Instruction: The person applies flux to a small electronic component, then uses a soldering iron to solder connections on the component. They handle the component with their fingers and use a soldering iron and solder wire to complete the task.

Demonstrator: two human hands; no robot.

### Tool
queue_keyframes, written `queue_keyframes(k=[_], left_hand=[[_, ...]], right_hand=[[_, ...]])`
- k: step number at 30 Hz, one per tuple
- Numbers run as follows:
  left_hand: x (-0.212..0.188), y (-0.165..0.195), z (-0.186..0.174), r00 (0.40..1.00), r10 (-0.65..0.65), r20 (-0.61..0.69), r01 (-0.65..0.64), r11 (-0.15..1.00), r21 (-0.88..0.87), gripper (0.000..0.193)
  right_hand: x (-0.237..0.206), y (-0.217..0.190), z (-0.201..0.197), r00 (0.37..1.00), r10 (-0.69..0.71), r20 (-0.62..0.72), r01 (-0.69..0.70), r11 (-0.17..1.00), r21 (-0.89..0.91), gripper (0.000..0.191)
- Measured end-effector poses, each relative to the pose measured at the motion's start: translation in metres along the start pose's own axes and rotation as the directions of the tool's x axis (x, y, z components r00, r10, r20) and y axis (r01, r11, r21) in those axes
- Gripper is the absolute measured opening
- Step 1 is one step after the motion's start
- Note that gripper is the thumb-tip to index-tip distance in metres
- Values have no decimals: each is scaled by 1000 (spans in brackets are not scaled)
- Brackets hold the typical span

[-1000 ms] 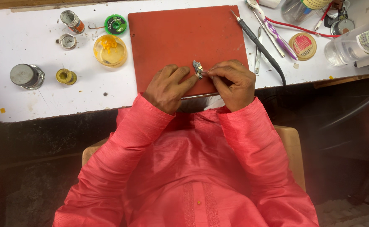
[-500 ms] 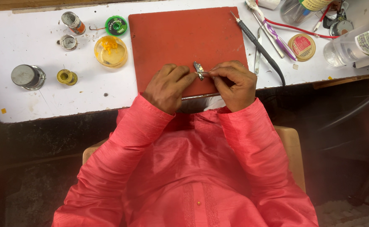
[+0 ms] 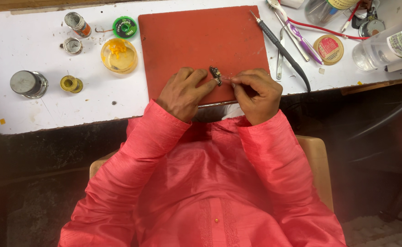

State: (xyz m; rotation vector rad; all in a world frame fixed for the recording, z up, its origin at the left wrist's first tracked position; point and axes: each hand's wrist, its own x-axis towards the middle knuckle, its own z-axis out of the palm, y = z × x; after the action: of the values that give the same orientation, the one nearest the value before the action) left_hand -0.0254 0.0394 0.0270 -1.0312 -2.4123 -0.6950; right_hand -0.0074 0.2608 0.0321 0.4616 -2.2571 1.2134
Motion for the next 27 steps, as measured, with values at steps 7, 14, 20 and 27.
queue_keyframes(k=[7, 14, 20, 27], left_hand=[[0, 2, -2, 1000, -11, 13, 11, 1000, 3, 43], [2, 1, -3, 999, -8, 34, 8, 1000, 14, 46], [5, 0, -1, 999, 2, 41, -4, 999, 42, 46], [6, 0, -1, 998, 5, 62, -8, 998, 58, 46]], right_hand=[[-9, -11, 2, 992, 87, -87, -85, 996, 32, 16], [-14, -15, 4, 989, 96, -113, -98, 995, -8, 19], [-15, -16, 8, 987, 63, -148, -73, 996, -60, 17], [-17, -18, 13, 986, -15, -168, -12, 987, -158, 19]])
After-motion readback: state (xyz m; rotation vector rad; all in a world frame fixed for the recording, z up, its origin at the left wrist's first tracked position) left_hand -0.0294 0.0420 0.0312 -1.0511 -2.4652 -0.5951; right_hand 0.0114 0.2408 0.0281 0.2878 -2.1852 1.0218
